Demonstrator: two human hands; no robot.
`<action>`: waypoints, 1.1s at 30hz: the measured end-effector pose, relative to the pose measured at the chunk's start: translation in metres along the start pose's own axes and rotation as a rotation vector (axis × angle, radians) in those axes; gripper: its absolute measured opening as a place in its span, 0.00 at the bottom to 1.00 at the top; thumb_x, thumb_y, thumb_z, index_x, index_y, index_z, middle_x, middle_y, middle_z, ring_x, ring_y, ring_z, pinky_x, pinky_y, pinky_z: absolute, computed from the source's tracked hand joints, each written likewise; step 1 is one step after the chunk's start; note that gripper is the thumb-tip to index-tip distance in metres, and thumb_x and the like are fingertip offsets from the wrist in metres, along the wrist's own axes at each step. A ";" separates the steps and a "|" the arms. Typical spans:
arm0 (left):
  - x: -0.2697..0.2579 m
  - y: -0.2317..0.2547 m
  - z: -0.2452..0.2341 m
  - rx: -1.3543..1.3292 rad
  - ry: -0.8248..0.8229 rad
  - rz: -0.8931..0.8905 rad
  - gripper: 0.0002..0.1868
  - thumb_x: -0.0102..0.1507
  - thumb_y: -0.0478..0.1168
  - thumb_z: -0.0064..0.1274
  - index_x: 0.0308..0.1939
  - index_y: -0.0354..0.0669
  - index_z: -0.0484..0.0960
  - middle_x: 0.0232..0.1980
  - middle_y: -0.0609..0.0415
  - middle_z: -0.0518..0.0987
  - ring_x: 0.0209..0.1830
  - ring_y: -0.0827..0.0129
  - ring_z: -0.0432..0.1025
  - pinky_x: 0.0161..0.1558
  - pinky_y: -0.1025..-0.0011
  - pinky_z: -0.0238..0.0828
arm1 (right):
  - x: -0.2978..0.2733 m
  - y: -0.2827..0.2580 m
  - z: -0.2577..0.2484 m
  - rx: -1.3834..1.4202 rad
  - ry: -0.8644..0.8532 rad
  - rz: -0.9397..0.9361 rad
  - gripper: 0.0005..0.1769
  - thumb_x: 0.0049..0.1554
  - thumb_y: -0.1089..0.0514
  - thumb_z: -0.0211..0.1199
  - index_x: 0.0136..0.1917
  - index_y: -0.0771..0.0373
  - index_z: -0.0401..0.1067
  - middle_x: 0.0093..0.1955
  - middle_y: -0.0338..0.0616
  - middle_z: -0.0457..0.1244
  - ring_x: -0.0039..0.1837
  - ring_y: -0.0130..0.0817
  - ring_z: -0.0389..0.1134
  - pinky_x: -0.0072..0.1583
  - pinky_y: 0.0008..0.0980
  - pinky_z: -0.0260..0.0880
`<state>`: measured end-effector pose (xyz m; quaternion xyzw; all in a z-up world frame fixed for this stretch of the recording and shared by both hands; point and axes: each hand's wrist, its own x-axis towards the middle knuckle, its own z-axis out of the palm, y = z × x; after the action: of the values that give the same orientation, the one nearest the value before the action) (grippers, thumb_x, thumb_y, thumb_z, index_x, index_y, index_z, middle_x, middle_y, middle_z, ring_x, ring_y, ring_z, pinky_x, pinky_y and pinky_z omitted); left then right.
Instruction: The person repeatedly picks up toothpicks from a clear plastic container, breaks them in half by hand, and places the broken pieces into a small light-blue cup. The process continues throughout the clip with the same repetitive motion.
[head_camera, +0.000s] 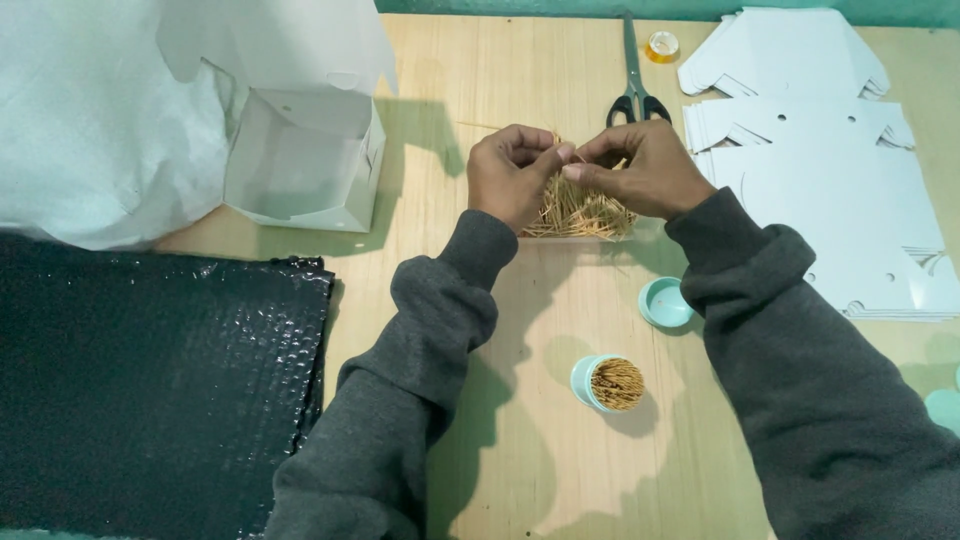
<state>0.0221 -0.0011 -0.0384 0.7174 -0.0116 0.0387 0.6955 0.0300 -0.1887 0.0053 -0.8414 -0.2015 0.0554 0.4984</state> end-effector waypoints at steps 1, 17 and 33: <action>0.001 -0.002 0.000 -0.001 0.001 0.000 0.12 0.62 0.43 0.65 0.44 0.40 0.83 0.33 0.52 0.86 0.33 0.75 0.77 0.37 0.71 0.73 | 0.000 -0.003 -0.001 -0.001 -0.001 -0.001 0.11 0.56 0.59 0.77 0.50 0.66 0.81 0.37 0.51 0.70 0.42 0.33 0.70 0.39 0.26 0.66; 0.001 0.018 0.000 -0.365 0.118 -0.063 0.33 0.54 0.33 0.70 0.62 0.31 0.75 0.31 0.47 0.85 0.29 0.68 0.80 0.33 0.73 0.86 | -0.016 -0.007 0.009 -0.046 -0.013 -0.095 0.35 0.48 0.65 0.80 0.67 0.71 0.70 0.45 0.52 0.71 0.48 0.38 0.73 0.49 0.33 0.69; -0.006 0.012 0.006 -0.451 -0.004 -0.125 0.21 0.55 0.34 0.72 0.50 0.33 0.85 0.33 0.44 0.82 0.35 0.56 0.84 0.36 0.68 0.90 | -0.021 0.015 0.014 0.111 0.226 -0.264 0.10 0.58 0.68 0.78 0.52 0.68 0.81 0.37 0.51 0.70 0.42 0.32 0.72 0.43 0.27 0.68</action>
<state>0.0153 -0.0072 -0.0272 0.5431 0.0233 -0.0095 0.8393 0.0109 -0.1917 -0.0168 -0.7796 -0.2494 -0.0943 0.5666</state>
